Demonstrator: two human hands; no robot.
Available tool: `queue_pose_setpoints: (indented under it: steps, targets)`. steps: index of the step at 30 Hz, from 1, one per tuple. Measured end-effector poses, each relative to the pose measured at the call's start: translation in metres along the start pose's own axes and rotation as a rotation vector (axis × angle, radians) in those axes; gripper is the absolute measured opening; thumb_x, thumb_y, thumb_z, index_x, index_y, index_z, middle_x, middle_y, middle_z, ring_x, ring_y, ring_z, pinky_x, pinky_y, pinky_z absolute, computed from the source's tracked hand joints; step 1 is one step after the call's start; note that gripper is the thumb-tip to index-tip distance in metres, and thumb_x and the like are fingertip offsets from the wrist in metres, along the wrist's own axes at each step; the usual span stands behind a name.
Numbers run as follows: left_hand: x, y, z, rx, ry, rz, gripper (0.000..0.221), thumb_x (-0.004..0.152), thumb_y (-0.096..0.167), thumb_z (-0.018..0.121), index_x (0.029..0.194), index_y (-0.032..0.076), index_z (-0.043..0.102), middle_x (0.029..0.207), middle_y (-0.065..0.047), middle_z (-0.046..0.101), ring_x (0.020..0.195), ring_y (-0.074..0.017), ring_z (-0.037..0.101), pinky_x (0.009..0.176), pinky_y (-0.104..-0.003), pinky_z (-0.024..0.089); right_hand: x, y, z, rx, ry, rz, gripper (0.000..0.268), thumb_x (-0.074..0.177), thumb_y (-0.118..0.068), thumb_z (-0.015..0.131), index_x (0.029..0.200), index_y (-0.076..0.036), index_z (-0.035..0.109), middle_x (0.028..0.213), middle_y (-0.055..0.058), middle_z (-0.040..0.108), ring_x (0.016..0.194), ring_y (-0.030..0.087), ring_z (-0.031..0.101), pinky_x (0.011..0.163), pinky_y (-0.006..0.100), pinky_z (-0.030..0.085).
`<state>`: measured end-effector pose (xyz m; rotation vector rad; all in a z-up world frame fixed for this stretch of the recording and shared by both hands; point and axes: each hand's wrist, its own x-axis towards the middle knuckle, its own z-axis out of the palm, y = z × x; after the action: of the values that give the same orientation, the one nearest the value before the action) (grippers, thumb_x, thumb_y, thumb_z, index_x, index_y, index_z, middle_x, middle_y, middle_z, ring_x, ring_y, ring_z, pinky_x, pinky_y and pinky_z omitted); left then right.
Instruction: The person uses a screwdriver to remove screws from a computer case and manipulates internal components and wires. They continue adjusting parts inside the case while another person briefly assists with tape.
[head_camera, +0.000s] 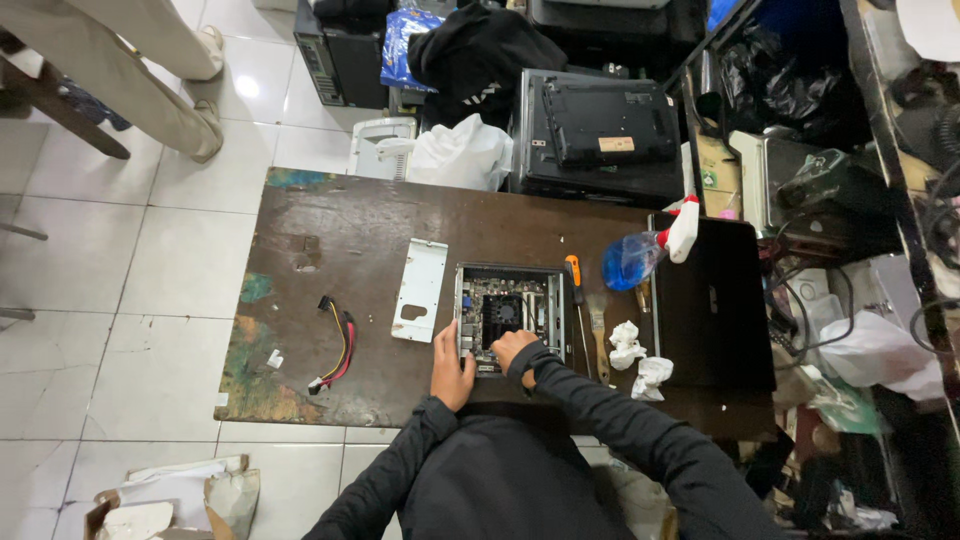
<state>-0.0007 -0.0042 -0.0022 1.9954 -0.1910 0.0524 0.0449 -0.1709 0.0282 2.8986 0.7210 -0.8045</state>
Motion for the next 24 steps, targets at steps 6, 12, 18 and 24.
queue_pose_setpoints:
  steps: [6, 12, 18, 24]
  targets:
    - [-0.001, 0.001, -0.001, 0.007, -0.015, 0.0, 0.078, 0.078, -0.001, 0.058, 0.15, 0.003, 0.029, 0.131, -0.021, 0.04, 0.127, -0.0466, 0.044, 0.107, -0.052, 0.036, 0.003, -0.002, 0.015, 0.023, 0.014, 0.032, 0.012, 0.076, -0.01, 0.065, 0.08, -0.003, 0.073, 0.08, 0.018, 0.072, 0.077, 0.039, 0.071, 0.066, 0.046, 0.058]
    - [0.0, -0.001, -0.001, 0.022, -0.016, 0.011, 0.078, 0.078, -0.002, 0.059, 0.15, 0.0, 0.028, 0.13, -0.023, 0.04, 0.126, -0.0479, 0.044, 0.108, -0.052, 0.036, -0.003, -0.009, -0.002, 0.005, 0.017, 0.053, 0.013, 0.075, -0.01, 0.063, 0.081, -0.004, 0.073, 0.082, 0.015, 0.073, 0.08, 0.038, 0.072, 0.067, 0.045, 0.059]
    - [-0.004, 0.013, -0.005, -0.001, -0.03, -0.013, 0.077, 0.081, -0.003, 0.056, 0.152, 0.004, 0.025, 0.131, -0.02, 0.039, 0.127, -0.0473, 0.042, 0.106, -0.053, 0.036, -0.001, -0.006, 0.008, 0.042, -0.029, 0.043, 0.014, 0.076, -0.011, 0.066, 0.083, 0.0, 0.072, 0.083, 0.021, 0.072, 0.081, 0.042, 0.07, 0.07, 0.049, 0.058]
    - [-0.003, 0.011, -0.004, 0.002, -0.021, -0.008, 0.077, 0.079, -0.001, 0.058, 0.15, 0.003, 0.028, 0.13, -0.022, 0.04, 0.126, -0.0484, 0.043, 0.106, -0.054, 0.036, -0.005, 0.005, 0.007, 0.135, 0.061, 0.095, 0.015, 0.079, -0.012, 0.063, 0.084, -0.003, 0.073, 0.083, 0.019, 0.072, 0.08, 0.04, 0.07, 0.067, 0.047, 0.059]
